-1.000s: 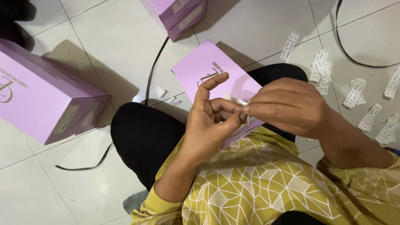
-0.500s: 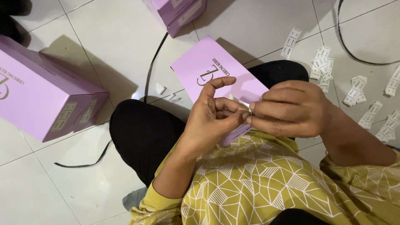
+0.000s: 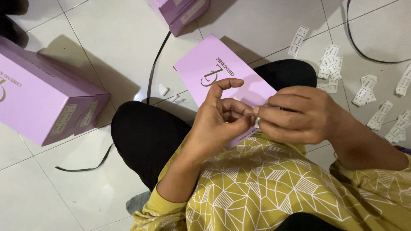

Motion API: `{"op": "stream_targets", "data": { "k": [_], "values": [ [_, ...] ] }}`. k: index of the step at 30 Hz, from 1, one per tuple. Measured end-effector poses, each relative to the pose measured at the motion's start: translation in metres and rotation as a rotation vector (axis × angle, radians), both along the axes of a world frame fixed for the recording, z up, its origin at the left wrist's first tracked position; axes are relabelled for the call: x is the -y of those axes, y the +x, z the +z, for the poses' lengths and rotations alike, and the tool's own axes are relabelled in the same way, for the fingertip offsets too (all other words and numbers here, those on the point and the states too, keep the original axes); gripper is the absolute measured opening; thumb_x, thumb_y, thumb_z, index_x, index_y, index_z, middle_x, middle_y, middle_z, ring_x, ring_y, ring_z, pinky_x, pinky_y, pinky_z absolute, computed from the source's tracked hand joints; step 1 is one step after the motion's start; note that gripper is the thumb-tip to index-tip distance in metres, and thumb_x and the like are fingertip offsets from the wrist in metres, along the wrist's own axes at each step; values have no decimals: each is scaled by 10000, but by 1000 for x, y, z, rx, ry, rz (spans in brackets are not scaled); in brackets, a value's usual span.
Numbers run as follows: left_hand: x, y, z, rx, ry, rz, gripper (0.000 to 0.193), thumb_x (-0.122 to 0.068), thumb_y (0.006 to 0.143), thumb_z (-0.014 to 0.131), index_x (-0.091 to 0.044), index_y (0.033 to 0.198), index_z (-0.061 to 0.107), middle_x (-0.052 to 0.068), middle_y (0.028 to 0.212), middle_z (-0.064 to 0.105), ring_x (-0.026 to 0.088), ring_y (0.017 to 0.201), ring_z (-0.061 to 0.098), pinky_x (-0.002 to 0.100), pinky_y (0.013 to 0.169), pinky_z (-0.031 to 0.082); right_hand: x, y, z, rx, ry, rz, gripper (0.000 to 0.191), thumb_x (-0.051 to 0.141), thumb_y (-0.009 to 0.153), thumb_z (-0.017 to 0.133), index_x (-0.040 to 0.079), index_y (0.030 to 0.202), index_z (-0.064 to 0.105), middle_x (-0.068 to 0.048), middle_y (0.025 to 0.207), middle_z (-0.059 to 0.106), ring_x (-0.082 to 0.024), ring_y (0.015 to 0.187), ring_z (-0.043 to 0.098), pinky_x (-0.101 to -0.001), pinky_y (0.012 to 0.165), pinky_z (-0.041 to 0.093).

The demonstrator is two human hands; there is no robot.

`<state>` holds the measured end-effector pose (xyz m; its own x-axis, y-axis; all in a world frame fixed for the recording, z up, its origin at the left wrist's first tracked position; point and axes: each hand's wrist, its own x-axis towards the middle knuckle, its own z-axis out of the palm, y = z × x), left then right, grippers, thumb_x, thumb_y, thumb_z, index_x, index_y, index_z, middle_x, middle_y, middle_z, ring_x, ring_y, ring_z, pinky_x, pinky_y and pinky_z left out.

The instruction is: The person sits on the floor sorting small printed size labels, then peels and presses the labels onto purple shoe boxes one at a time, stacking finished boxes aside. The person continues labeling additional boxes throughout the episode.

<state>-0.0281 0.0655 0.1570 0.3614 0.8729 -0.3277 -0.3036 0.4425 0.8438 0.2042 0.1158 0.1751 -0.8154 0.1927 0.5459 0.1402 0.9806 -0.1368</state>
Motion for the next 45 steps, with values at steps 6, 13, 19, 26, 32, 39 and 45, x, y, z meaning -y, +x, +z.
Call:
{"op": "stream_targets", "data": {
  "k": [6, 13, 19, 26, 32, 39, 45],
  "values": [
    [-1, 1, 1, 14, -30, 28, 670, 58, 860, 710, -1, 1434, 370, 83, 938, 692, 105, 839, 676, 246, 768, 575, -2, 4, -5, -55, -17, -2, 170, 77, 831, 842, 115, 952, 729, -24, 1087, 685, -190, 927, 693, -325, 772, 609],
    [-2, -1, 2, -32, -15, -8, 667, 38, 855, 697, -14, 1436, 374, 85, 947, 698, 98, 843, 678, 238, 760, 573, -2, 5, -4, -69, -63, -50, 216, 144, 874, 845, 188, 1075, 782, -4, 1141, 681, -157, 944, 676, -315, 769, 604],
    [-3, -1, 8, -99, -27, -52, 668, 14, 850, 724, -32, 1425, 386, 88, 930, 700, 98, 806, 671, 228, 689, 562, -3, 7, -3, -31, -37, -21, 175, 151, 876, 840, 138, 1043, 790, -20, 1132, 689, -167, 933, 683, -311, 754, 608],
    [-5, -3, 9, -268, 58, -56, 669, 28, 812, 739, -52, 1398, 427, 66, 940, 714, 78, 848, 668, 242, 782, 580, 1, 12, 6, 89, -32, -32, 160, 122, 843, 811, 101, 1000, 790, -26, 1116, 715, -194, 957, 711, -337, 810, 620],
    [3, -28, 5, -350, 32, 54, 614, 53, 791, 698, -52, 1344, 453, 51, 891, 695, 85, 800, 650, 233, 742, 557, 15, 24, 1, -12, -308, -199, 181, 76, 810, 845, 52, 968, 761, -105, 1097, 695, -259, 945, 695, -384, 771, 556],
    [12, -46, -7, -344, 248, -20, 444, 52, 989, 649, -54, 1407, 546, 78, 1076, 698, 140, 1016, 666, 287, 901, 548, 19, 29, -4, -186, -468, -372, 221, -46, 759, 869, -9, 934, 739, -215, 1095, 708, -203, 926, 729, -230, 649, 564],
    [-78, -8, -39, -747, 939, -421, 618, 13, 852, 583, -137, 1450, 544, 117, 1471, 614, 288, 1399, 540, 464, 1201, 417, 14, 81, 32, -3, -235, -391, 265, -75, 652, 835, -3, 883, 728, -265, 1089, 654, -288, 906, 689, -332, 730, 569]
  ]
}}
